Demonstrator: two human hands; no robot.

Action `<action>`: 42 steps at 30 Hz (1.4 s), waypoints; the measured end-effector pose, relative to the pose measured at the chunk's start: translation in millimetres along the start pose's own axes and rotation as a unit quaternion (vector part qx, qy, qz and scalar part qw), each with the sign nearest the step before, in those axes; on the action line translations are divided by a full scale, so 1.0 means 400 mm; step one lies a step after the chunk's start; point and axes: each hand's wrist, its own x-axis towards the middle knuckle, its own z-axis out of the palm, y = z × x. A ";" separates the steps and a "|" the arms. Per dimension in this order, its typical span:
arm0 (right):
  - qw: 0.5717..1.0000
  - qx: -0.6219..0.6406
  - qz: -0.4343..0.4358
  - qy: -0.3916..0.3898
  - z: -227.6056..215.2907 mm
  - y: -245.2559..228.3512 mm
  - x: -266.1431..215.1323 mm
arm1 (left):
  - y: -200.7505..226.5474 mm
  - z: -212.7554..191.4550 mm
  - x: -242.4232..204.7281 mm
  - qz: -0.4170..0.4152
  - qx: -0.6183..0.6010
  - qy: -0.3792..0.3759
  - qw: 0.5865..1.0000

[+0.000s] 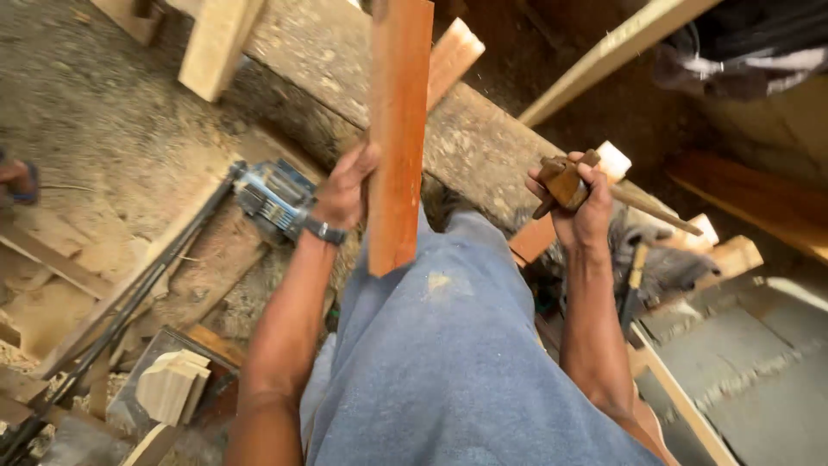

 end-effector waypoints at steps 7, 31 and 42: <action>0.998 0.007 0.009 -0.069 0.199 -0.051 0.020 | 0.173 0.125 -0.127 0.087 -0.262 -0.156 0.948; 0.908 -0.210 -0.050 -0.358 0.605 -0.126 -0.058 | 0.192 0.158 -0.096 0.155 -0.052 0.085 0.983; 0.872 -0.306 -0.227 -0.307 0.762 -0.164 0.011 | 0.258 0.287 -0.050 0.362 0.244 0.052 0.898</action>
